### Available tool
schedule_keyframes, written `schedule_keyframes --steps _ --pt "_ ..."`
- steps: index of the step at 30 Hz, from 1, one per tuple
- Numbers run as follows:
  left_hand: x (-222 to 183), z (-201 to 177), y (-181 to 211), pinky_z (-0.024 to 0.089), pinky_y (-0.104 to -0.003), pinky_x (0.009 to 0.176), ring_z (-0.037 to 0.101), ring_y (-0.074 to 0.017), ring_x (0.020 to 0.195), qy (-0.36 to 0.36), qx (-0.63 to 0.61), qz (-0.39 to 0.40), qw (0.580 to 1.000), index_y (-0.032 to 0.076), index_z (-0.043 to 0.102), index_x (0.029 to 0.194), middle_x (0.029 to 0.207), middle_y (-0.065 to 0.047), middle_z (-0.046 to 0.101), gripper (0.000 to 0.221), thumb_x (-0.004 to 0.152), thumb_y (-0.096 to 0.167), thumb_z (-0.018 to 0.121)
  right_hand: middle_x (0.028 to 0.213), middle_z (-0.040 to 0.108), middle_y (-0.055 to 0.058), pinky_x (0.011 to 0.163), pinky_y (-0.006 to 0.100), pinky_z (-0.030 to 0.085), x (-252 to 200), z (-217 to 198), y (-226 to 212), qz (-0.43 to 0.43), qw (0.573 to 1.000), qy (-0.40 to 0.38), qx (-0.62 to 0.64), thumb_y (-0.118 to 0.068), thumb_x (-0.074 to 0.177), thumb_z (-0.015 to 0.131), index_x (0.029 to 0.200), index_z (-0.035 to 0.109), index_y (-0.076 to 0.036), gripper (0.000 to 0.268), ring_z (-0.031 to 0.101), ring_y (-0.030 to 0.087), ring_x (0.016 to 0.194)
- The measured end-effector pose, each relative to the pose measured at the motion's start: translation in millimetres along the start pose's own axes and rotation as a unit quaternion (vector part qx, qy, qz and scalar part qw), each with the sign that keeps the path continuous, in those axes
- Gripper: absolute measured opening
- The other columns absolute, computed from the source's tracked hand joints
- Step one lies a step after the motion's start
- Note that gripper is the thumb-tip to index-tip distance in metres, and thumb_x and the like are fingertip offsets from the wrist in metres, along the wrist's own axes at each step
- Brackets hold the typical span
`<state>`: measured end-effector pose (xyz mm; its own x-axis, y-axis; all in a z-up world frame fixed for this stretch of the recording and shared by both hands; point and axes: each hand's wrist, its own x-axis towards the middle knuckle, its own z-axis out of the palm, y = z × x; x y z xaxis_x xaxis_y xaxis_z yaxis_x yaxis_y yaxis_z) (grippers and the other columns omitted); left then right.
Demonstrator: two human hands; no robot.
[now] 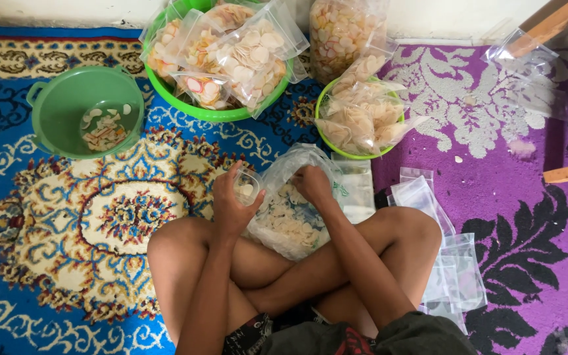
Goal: Manually filling small plastic bags with crackers using a small cup as a measure and then sealing the bags.
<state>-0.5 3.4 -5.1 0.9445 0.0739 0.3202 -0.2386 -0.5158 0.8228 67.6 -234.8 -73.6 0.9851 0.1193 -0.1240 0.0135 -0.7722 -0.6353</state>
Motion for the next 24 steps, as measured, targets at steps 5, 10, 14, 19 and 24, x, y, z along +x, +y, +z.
schedule_keyframes --steps 5,10,14,19,24 --pt "0 0 1 0.050 -0.060 0.102 0.057 -0.0347 0.117 -0.003 -0.004 -0.003 1.000 0.014 0.046 0.152 0.120 -0.015 0.053 0.082 0.084 0.032 0.087 0.101 0.076 0.027 0.078 0.051 0.061 -3 -7 -19 -0.011 0.999 -0.014 0.027 -0.015 0.093 0.071 0.107 0.080 0.003 0.024 0.074 0.046 0.092" --pt "0 0 2 0.051 -0.058 0.101 0.058 -0.0356 0.115 0.004 0.004 -0.001 1.000 0.013 0.049 0.151 0.118 -0.015 0.054 0.082 0.081 0.032 0.088 0.108 0.076 0.025 0.085 0.055 0.060 -8 -17 -28 -0.037 0.997 -0.058 0.025 -0.016 0.089 0.073 0.108 0.079 0.001 0.026 0.071 0.047 0.100" --pt "1 -1 4 0.051 -0.059 0.101 0.058 -0.0367 0.115 -0.001 -0.001 0.001 1.000 0.013 0.049 0.151 0.118 -0.016 0.055 0.080 0.082 0.031 0.087 0.109 0.076 0.021 0.085 0.051 0.061 -6 -9 -23 -0.051 0.996 -0.073 -0.020 -0.016 0.090 0.074 0.105 0.080 -0.003 0.021 0.072 0.043 0.100" --pt "-1 2 3 0.052 -0.058 0.099 0.058 -0.0365 0.115 -0.004 0.013 0.004 1.000 0.014 0.049 0.152 0.118 -0.015 0.055 0.081 0.082 0.032 0.088 0.108 0.075 0.023 0.088 0.051 0.061 -2 15 -9 -0.082 0.990 -0.101 -0.051 -0.017 0.085 0.080 0.101 0.081 -0.003 0.022 0.072 0.044 0.100" --pt "1 2 5 0.052 -0.058 0.099 0.058 -0.0360 0.115 -0.002 0.012 0.009 1.000 0.012 0.050 0.151 0.117 -0.016 0.054 0.082 0.082 0.034 0.087 0.102 0.073 0.018 0.079 0.045 0.063 -2 20 -10 -0.111 0.982 -0.106 -0.110 -0.020 0.084 0.080 0.097 0.082 -0.006 0.018 0.072 0.038 0.096"
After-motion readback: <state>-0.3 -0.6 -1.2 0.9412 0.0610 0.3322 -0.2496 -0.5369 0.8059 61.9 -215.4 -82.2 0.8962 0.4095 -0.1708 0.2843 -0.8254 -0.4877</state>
